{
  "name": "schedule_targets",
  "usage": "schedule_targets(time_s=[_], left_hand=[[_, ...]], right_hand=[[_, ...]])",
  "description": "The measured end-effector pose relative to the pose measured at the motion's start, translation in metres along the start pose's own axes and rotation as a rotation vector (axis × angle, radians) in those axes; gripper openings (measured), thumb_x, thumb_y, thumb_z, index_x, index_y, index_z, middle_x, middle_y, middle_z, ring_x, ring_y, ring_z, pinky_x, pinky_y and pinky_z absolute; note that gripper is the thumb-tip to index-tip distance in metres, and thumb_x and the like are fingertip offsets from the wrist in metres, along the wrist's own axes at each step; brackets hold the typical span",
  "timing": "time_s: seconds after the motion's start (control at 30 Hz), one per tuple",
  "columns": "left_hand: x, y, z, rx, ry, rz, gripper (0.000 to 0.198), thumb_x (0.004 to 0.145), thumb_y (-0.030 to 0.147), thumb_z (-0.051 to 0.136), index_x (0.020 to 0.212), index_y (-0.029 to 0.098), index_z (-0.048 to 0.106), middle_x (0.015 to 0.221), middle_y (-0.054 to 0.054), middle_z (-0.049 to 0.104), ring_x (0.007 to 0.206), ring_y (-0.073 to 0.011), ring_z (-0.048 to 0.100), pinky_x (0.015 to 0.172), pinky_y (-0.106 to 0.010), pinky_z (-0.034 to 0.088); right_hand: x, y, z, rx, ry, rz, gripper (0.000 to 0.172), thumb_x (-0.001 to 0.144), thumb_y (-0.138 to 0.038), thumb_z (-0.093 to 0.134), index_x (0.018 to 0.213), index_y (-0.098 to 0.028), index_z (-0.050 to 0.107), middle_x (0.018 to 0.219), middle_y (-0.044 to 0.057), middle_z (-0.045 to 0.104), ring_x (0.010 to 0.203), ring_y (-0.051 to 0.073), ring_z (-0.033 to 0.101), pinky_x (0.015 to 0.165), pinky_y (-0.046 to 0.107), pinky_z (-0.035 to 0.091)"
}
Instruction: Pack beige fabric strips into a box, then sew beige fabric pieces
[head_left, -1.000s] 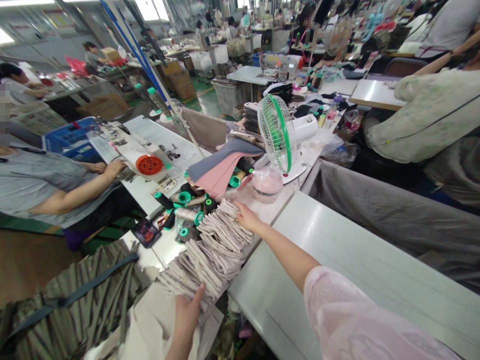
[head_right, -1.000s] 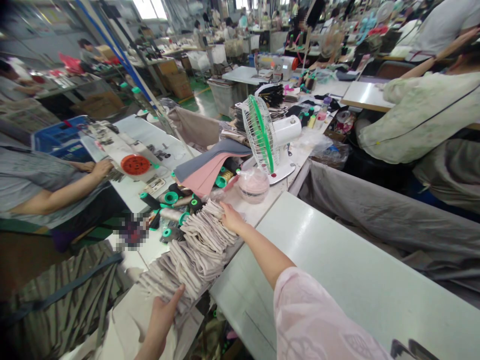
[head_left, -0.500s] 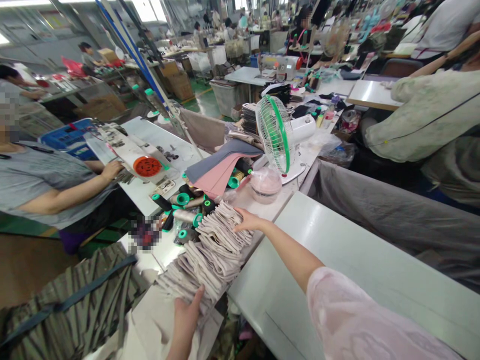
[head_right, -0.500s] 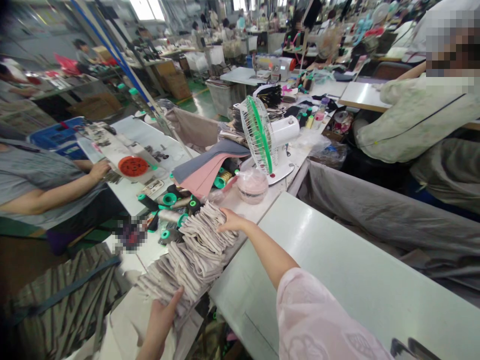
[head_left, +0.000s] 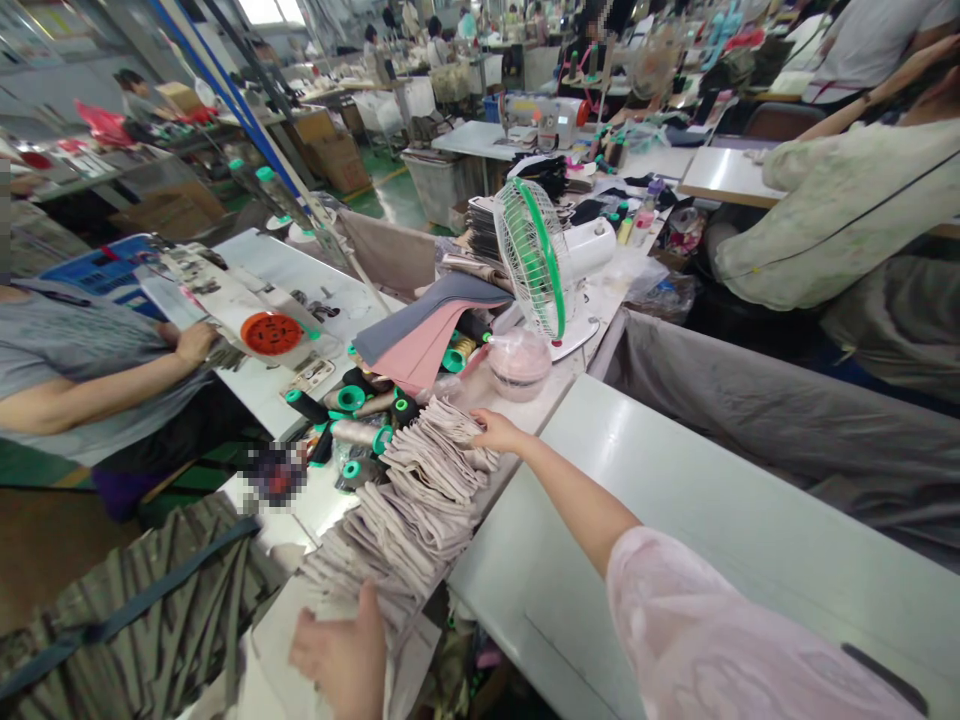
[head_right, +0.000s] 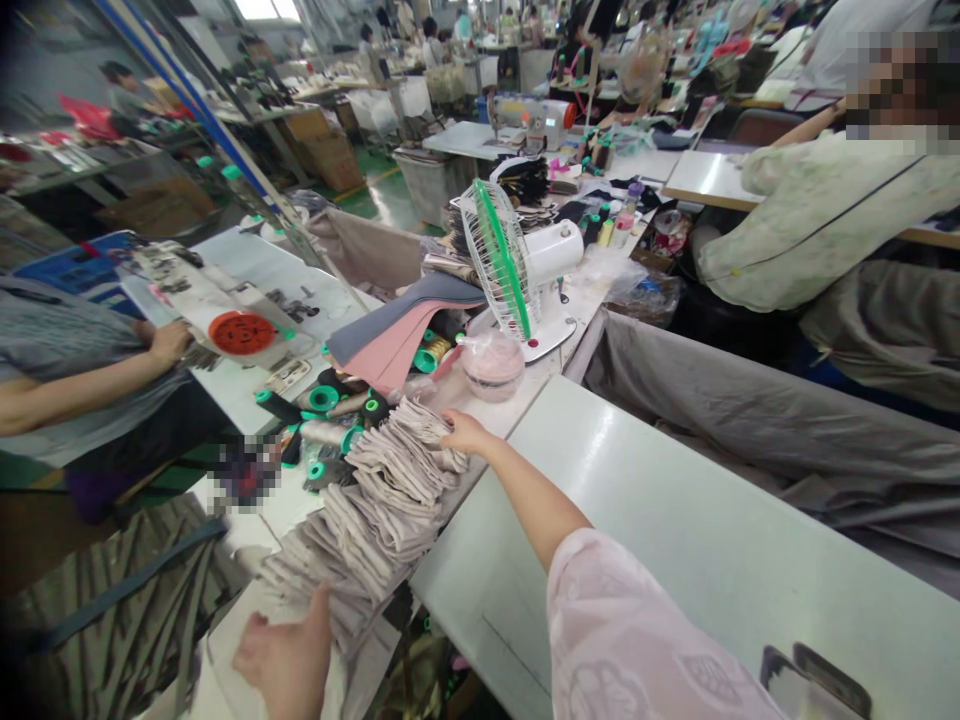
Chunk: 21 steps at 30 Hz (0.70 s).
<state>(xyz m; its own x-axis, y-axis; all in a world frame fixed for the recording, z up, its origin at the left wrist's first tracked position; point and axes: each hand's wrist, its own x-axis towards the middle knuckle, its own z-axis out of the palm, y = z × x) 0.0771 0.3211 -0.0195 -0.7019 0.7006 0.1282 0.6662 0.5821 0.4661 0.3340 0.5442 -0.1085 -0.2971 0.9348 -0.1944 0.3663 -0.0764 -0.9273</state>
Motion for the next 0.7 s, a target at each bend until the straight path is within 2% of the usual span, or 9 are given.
schedule_targets(time_s=[0.03,0.07,0.1,0.17,0.27,0.33,0.43,0.57,0.7], left_hand=[[-0.002,0.009,-0.002,0.015,0.068,0.144,0.083,0.081,0.048,0.058,0.139,-0.009,0.041,0.136,-0.036,0.051,0.139,-0.0461,0.040,0.113,-0.065,0.034],[-0.004,0.020,-0.001,-0.002,0.069,0.313,0.075,0.086,0.045,0.054,0.140,-0.004,0.042,0.139,-0.032,0.051,0.140,-0.0415,0.040,0.116,-0.061,0.034],[-0.005,0.033,0.002,-0.033,0.000,0.493,0.062,0.090,0.040,0.049,0.139,0.002,0.046,0.139,-0.026,0.053,0.139,-0.0355,0.043,0.117,-0.055,0.036],[-0.009,0.064,0.014,-0.066,-0.272,0.810,0.041,0.095,0.027,0.038,0.129,0.013,0.058,0.136,-0.016,0.060,0.134,-0.0256,0.051,0.117,-0.044,0.040],[-0.016,0.115,0.040,0.111,-0.657,1.049,0.044,0.093,0.012,0.034,0.128,0.015,0.060,0.141,-0.010,0.059,0.139,-0.0220,0.047,0.118,-0.039,0.038],[-0.019,0.145,0.054,0.294,-0.785,1.054,0.045,0.093,0.010,0.035,0.129,0.015,0.060,0.140,-0.010,0.060,0.138,-0.0239,0.047,0.117,-0.041,0.038],[-0.018,0.169,0.065,0.454,-0.822,0.978,0.040,0.093,0.012,0.036,0.118,0.013,0.066,0.125,-0.014,0.068,0.125,-0.0302,0.057,0.107,-0.047,0.044],[-0.003,0.168,0.067,0.518,-0.796,0.834,0.035,0.092,0.018,0.039,0.107,0.007,0.069,0.115,-0.021,0.069,0.119,-0.0390,0.058,0.098,-0.052,0.047],[0.015,0.164,0.076,0.506,-0.831,0.665,0.042,0.097,0.035,0.038,0.117,0.011,0.066,0.119,-0.019,0.070,0.117,-0.0360,0.061,0.099,-0.045,0.047]], right_hand=[[0.001,0.001,0.000,0.007,-0.004,0.003,0.066,0.062,-0.010,0.074,0.126,-0.018,0.063,0.122,0.006,0.070,0.109,0.026,0.065,0.099,0.037,0.048],[0.001,0.002,0.000,0.015,-0.009,0.003,0.063,0.062,-0.010,0.074,0.124,-0.019,0.064,0.120,0.005,0.070,0.108,0.025,0.065,0.099,0.036,0.049],[0.002,0.003,0.000,0.024,-0.015,0.002,0.060,0.062,-0.010,0.074,0.121,-0.019,0.065,0.118,0.004,0.071,0.106,0.024,0.065,0.098,0.035,0.049],[0.003,0.005,0.002,0.041,-0.022,-0.001,0.057,0.063,-0.009,0.074,0.118,-0.019,0.067,0.114,0.003,0.072,0.103,0.023,0.066,0.096,0.034,0.049],[0.006,0.007,0.002,0.074,-0.034,-0.003,0.055,0.063,-0.009,0.074,0.116,-0.018,0.068,0.108,0.002,0.072,0.100,0.022,0.066,0.093,0.033,0.050],[0.009,0.009,0.001,0.103,-0.046,-0.002,0.055,0.062,-0.009,0.076,0.115,-0.018,0.068,0.106,0.001,0.073,0.099,0.022,0.066,0.093,0.033,0.050],[0.012,0.013,-0.005,0.157,-0.061,0.006,0.055,0.060,-0.010,0.079,0.114,-0.017,0.069,0.105,0.002,0.073,0.100,0.022,0.066,0.095,0.035,0.050],[0.011,0.017,-0.013,0.250,-0.086,0.019,0.052,0.064,-0.018,0.082,0.114,-0.018,0.070,0.109,0.003,0.073,0.104,0.023,0.066,0.099,0.036,0.050],[-0.002,0.021,-0.016,0.345,-0.113,0.029,0.034,0.088,-0.037,0.062,0.114,-0.018,0.071,0.113,0.005,0.073,0.105,0.021,0.067,0.099,0.037,0.051]])
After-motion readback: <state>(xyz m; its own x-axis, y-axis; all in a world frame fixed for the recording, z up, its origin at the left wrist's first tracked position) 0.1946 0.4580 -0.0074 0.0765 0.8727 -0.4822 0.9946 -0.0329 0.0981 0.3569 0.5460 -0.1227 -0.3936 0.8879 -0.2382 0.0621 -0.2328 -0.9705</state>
